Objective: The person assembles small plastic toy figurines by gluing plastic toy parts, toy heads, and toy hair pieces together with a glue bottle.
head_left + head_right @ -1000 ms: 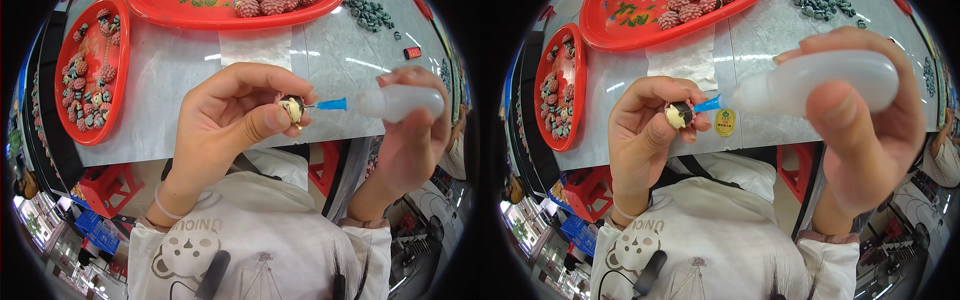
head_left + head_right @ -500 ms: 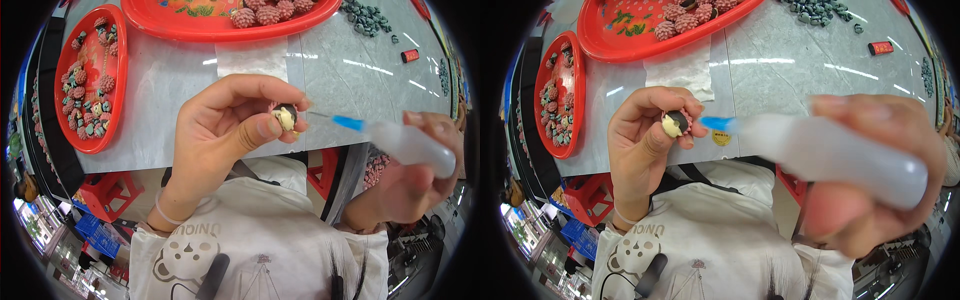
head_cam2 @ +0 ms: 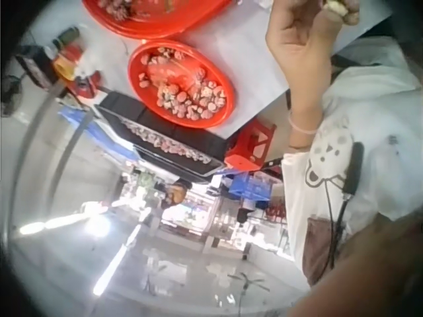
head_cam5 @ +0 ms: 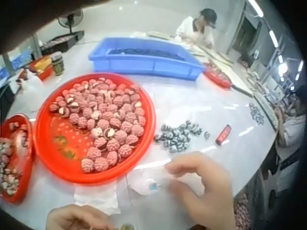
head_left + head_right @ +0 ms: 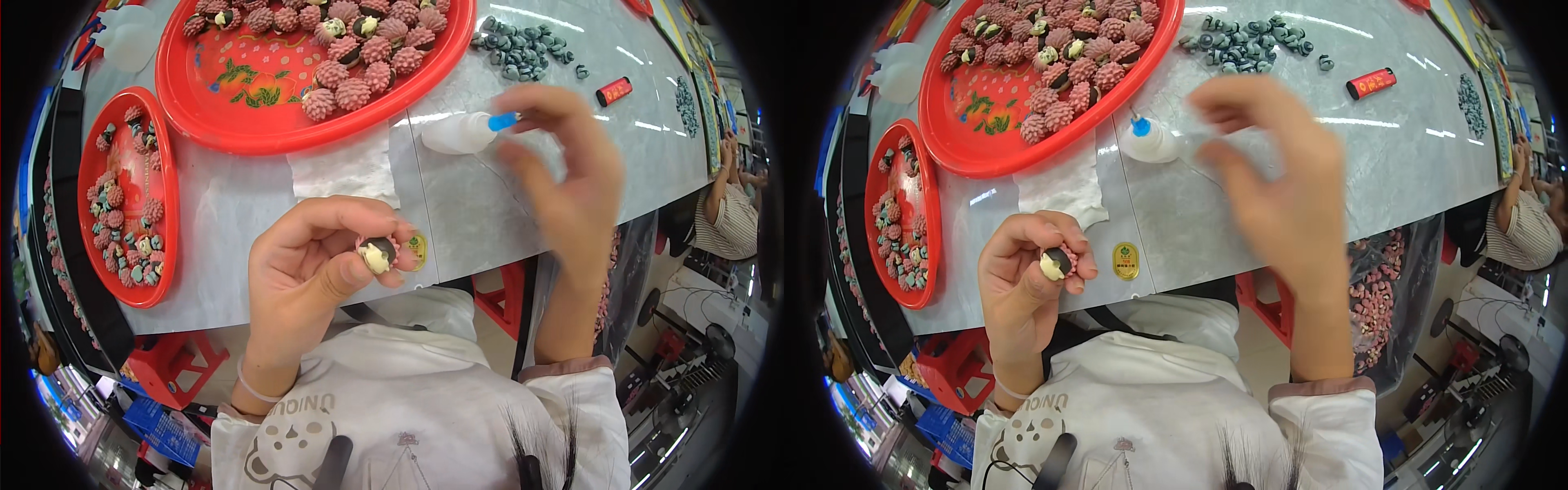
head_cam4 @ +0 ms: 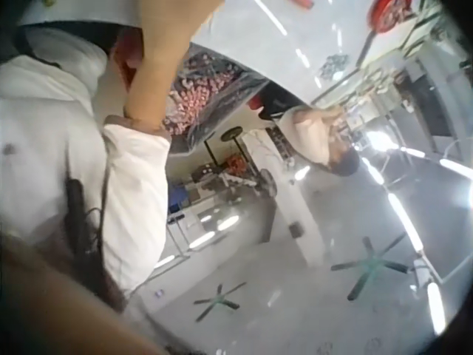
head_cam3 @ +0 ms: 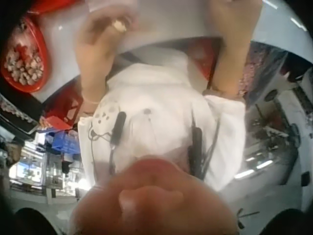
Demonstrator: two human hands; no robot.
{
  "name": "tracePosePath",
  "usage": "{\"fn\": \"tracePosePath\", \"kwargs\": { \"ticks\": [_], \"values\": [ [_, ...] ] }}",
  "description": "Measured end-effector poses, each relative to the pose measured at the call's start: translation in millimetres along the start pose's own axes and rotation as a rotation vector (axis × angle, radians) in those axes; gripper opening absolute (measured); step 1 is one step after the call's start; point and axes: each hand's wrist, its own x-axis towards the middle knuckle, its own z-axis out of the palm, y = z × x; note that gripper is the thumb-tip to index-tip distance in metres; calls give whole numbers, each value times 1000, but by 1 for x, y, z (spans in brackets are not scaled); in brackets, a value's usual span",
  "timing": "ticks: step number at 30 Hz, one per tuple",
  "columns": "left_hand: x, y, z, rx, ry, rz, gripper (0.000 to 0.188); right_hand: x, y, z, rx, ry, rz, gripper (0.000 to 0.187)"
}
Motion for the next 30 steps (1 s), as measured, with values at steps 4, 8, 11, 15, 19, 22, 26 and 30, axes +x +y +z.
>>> {"fn": "tracePosePath", "kwargs": {
  "ticks": [4,8,11,15,19,22,26,30],
  "values": [
    [4,-3,-5,-97,-102,36,26,30,30,-16,-220,175,-46,15],
    [2,-2,-4,-89,-94,28,27,29,32,-18,-394,116,-63,14],
    [2,-2,-4,-107,-99,14,26,28,32,-19,-406,110,-60,14],
    [0,-1,-4,-92,-110,13,25,27,34,-21,-486,91,-89,15],
    [-1,-2,-6,-79,-117,21,24,18,29,-25,-453,118,-122,16],
    [-4,-2,-5,-97,-99,14,23,-1,3,-30,334,124,120,15],
    [-5,-1,-1,-97,-104,31,23,-22,-15,-20,715,-68,137,22],
    [-6,2,10,-14,-55,14,34,-31,-34,-9,790,-87,343,26]
  ]
}}
